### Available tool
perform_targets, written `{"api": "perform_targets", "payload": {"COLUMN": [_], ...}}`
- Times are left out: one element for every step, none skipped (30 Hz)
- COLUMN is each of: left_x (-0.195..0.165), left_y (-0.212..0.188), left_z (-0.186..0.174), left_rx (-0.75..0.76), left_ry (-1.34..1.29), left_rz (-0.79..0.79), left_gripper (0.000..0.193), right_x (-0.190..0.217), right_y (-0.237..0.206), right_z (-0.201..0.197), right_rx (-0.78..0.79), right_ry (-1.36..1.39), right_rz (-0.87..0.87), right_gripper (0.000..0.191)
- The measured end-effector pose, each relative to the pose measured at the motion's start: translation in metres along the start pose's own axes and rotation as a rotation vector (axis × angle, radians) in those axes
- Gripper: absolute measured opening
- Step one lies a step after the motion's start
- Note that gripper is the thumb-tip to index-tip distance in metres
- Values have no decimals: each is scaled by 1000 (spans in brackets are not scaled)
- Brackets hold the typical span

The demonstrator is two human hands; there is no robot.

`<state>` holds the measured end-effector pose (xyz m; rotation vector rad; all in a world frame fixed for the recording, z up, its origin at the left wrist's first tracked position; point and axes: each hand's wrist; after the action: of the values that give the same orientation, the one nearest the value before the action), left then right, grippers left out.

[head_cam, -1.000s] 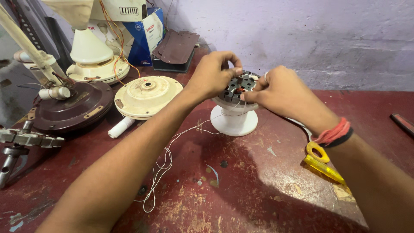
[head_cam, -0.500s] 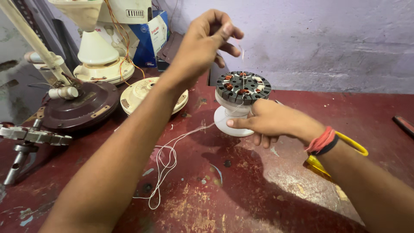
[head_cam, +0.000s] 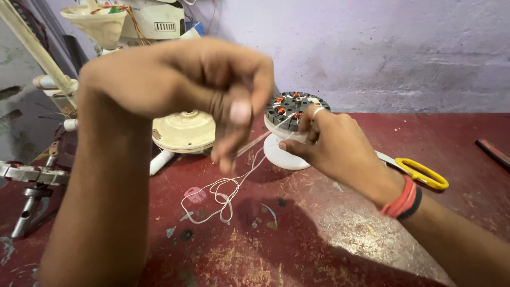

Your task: The person twists two thin wires together by hand, then uses scissors to cut the excess wire. The person works at a red workbench with a motor stator and other disassembled parts nearby.

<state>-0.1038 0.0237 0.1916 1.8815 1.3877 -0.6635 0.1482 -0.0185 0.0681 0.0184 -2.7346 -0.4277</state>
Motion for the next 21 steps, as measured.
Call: {"api": "perform_targets", "payload": {"left_x": [-4, -5, -5, -5, -3, 0, 6, 13, 21, 29, 36, 44, 53, 61, 69, 76, 83, 93, 102, 112, 123], "left_y": [2, 5, 9, 12, 16, 20, 27, 33, 37, 41, 42, 41, 42, 42, 42, 42, 43, 46, 51, 53, 56], "left_z": [5, 10, 15, 20, 23, 24, 23, 22, 21, 18, 15, 11, 9, 7, 6, 4, 3, 4, 6, 9, 14], "left_rx": [38, 76, 113, 122, 130, 138, 98, 59, 18, -67, -153, -181, -209, -206, -202, -201, -173, -146, -119, -94, -69], "left_ry": [-35, -68, -101, -122, -142, -159, -90, -26, 33, 188, 344, 400, 456, 442, 428, 416, 434, 450, 468, 452, 436], "left_rz": [-8, -18, -28, -65, -103, -139, -196, -253, -310, -485, -662, -745, -826, -852, -877, -903, -950, -996, -1041, -1048, -1055], "left_gripper": [15, 14, 14, 12, 11, 11, 14, 17, 20, 25, 31, 33, 39, 41, 43, 45, 48, 51, 55, 55, 55], "right_x": [0, 0, -1, -3, -7, -11, -17, -22, -29, -35, -42, -48, -53, -58, -62, -65, -67, -67, -66, -64, -61], "right_y": [-9, -19, -29, -38, -44, -49, -53, -56, -58, -59, -59, -58, -55, -53, -54, -53, -54, -54, -56, -57, -58], "right_z": [3, 7, 11, 15, 18, 20, 20, 21, 22, 21, 20, 19, 19, 19, 19, 19, 20, 21, 22, 23, 24], "right_rx": [11, 19, 27, 36, 43, -15, -75, -131, -157, -183, -210, -297, -385, -474, -541, -608, -642, -676, -679, -679, -679], "right_ry": [68, 136, 204, 275, 345, 308, 269, 231, 288, 345, 403, 491, 575, 657, 675, 693, 729, 764, 812, 829, 846], "right_rz": [-56, -113, -171, -234, -298, -399, -500, -596, -548, -502, -457, -405, -351, -295, -324, -355, -380, -406, -424, -436, -448], "right_gripper": [37, 33, 30, 28, 28, 24, 20, 17, 12, 9, 9, 12, 16, 21, 21, 22, 23, 24, 24, 25, 25]}}
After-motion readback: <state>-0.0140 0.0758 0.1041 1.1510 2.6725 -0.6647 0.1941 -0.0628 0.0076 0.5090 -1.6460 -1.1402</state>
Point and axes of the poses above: each hand's wrist, its own y-axis towards the middle knuckle, its own z-axis out of the palm, x = y × z, and after that the axes turned 10 degrees about z, right-handed
